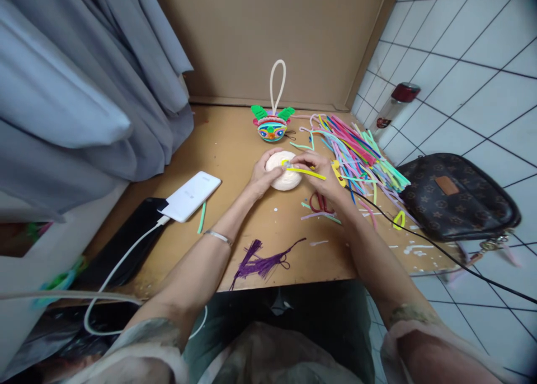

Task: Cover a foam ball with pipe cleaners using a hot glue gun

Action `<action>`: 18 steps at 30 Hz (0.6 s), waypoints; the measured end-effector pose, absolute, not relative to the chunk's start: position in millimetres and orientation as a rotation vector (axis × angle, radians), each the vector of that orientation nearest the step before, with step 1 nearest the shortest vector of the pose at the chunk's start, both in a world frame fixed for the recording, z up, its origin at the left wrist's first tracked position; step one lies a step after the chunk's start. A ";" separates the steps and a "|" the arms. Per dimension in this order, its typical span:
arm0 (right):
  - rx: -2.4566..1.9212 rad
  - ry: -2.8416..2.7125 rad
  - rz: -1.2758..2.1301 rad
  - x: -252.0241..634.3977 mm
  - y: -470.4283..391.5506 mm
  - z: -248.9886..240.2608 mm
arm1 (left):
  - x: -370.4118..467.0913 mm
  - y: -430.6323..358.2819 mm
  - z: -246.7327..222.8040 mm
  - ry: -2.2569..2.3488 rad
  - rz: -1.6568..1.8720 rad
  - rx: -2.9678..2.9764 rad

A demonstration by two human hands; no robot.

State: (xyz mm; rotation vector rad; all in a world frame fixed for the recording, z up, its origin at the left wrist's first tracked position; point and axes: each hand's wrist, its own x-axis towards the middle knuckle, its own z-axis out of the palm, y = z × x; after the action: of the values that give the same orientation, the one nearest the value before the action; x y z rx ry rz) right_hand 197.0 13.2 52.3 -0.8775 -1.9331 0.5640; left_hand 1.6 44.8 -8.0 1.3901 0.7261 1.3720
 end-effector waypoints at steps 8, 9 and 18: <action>-0.920 -1.969 0.707 195.0 29.7 58.7 | 3.9 49.4 -10.1 0.747 1.419 1.292; -0.918 -1.985 0.722 194.5 31.1 60.4 | 3.6 49.4 -10.1 0.740 1.419 1.277; -0.923 -2.059 0.760 188.0 31.6 72.2 | 1.2 47.9 -9.8 0.704 1.401 1.259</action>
State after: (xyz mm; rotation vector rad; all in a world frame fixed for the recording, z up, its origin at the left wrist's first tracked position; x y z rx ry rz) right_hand 188.0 31.6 72.2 -0.9234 -2.0586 0.7600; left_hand 1.2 47.9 -9.8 1.2588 0.7037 1.4005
